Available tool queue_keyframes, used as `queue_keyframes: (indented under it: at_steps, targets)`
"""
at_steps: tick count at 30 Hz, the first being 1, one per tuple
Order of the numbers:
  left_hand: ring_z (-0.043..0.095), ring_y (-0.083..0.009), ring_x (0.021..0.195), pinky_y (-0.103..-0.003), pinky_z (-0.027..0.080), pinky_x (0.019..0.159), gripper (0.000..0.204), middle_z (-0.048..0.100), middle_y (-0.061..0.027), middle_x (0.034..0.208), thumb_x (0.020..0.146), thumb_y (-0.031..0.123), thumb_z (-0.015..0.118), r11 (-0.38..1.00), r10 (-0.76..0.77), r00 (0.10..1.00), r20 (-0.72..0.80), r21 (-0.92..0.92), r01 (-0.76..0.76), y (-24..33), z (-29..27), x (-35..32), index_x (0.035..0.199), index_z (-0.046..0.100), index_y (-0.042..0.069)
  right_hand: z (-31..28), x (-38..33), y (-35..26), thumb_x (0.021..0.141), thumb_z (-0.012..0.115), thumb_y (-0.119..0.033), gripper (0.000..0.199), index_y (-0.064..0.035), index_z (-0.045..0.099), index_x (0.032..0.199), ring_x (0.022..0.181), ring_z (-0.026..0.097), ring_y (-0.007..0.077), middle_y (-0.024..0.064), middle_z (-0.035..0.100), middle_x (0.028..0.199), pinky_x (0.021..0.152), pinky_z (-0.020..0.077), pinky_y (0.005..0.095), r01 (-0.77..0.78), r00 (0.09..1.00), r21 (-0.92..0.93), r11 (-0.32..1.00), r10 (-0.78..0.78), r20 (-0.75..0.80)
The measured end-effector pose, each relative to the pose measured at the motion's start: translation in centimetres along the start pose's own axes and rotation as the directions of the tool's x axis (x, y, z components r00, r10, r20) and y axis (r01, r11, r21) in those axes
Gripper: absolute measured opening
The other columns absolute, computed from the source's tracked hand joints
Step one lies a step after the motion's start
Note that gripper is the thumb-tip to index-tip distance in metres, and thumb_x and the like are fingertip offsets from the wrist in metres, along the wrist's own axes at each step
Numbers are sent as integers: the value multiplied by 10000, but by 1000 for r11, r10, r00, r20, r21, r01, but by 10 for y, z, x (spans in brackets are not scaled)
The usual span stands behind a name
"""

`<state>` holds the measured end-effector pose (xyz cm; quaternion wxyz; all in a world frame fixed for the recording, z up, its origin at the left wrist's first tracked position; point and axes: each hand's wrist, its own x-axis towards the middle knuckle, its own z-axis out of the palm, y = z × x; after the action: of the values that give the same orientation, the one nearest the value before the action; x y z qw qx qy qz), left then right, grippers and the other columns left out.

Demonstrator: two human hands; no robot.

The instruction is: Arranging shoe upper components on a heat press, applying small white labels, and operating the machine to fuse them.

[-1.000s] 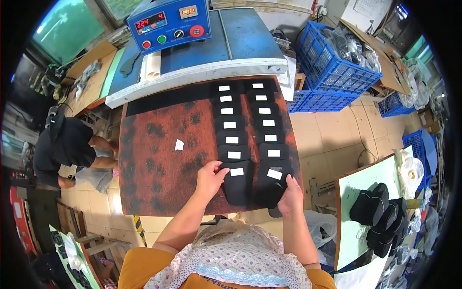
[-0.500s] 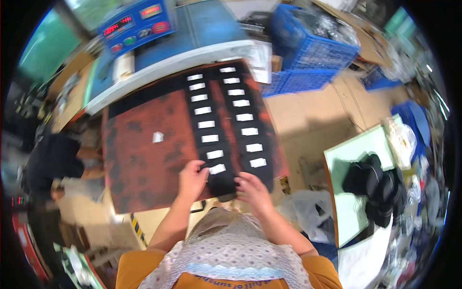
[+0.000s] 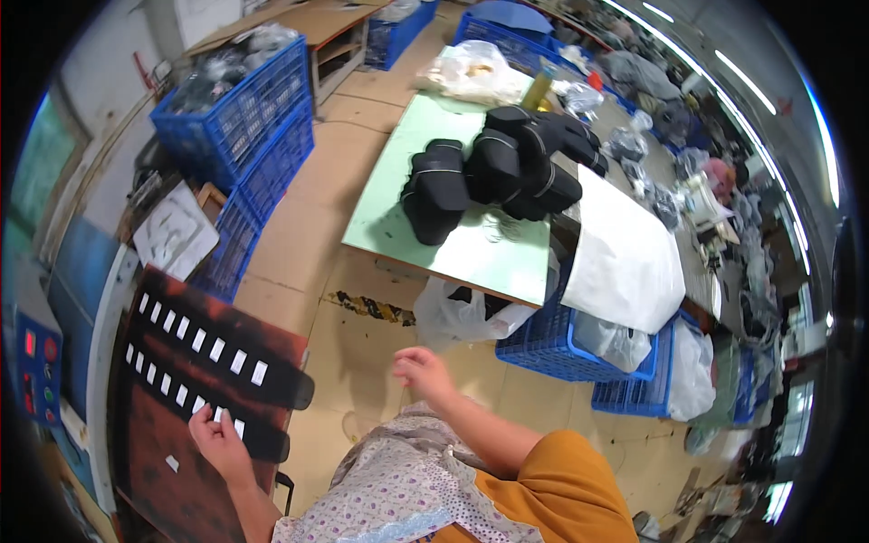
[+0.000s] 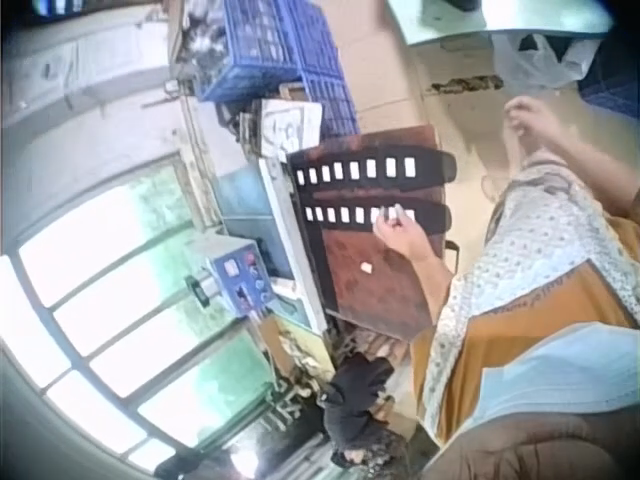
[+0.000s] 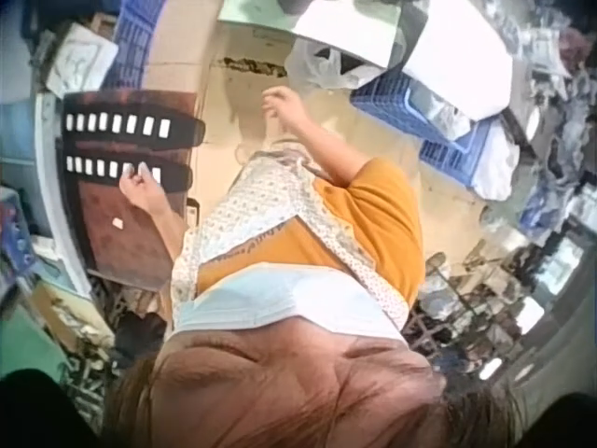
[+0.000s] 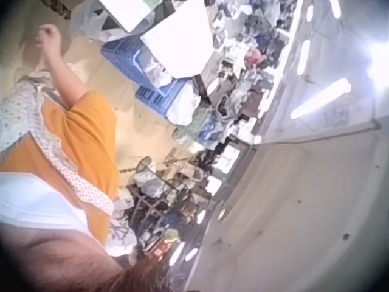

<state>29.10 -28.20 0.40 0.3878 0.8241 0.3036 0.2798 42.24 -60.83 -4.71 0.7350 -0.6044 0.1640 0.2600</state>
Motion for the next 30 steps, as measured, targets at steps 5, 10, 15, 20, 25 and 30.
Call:
queue_keyframes:
  at_steps: [5,10,15,20,25,30]
  targets:
    - [470,-94,689,-215,423,602,187,495,-49,927,816,0,577,953,300,894,332,-137,-269,100,93,-3,999,541,10,-105,13,-53,861,540,-95,149,-56,555,1004,764,576,138,65,608,934,626,470,240,167,929,140,976,-108,-355]
    - [521,-103,830,-227,435,720,214,541,-62,943,841,86,600,922,140,813,565,-375,102,166,240,-3,1013,529,-20,-192,36,-87,856,552,-121,152,-61,551,996,778,557,119,47,604,911,652,461,264,208,912,266,941,-88,-401]
    - [565,-138,871,-253,450,763,341,594,-73,916,823,219,635,973,12,958,285,-223,54,253,351,64,1029,554,-40,-198,82,-144,865,549,-120,183,-40,532,1029,817,569,139,66,596,936,698,465,264,111,989,180,977,-91,-115]
    - [606,-240,894,-331,469,771,603,588,-201,1048,744,344,697,999,-32,943,333,17,27,205,406,120,1117,500,-87,-124,163,-188,898,522,-324,464,0,454,1224,1093,479,198,133,525,1174,927,377,329,210,973,-9,978,-208,97]
    - [635,-241,812,-322,501,703,543,637,-184,917,711,259,727,989,-72,859,507,-77,129,256,404,85,1085,528,-82,-101,245,-203,859,585,-342,758,31,182,1381,1228,390,247,210,377,1334,998,327,333,-68,920,341,938,-74,384]
    - [545,-173,971,-286,480,770,471,552,-124,1055,779,144,679,946,165,888,429,-323,-20,279,387,40,1156,467,-41,-111,196,-222,773,694,-145,708,-17,270,1326,1074,506,213,135,491,1196,925,413,329,164,930,397,903,-276,242]
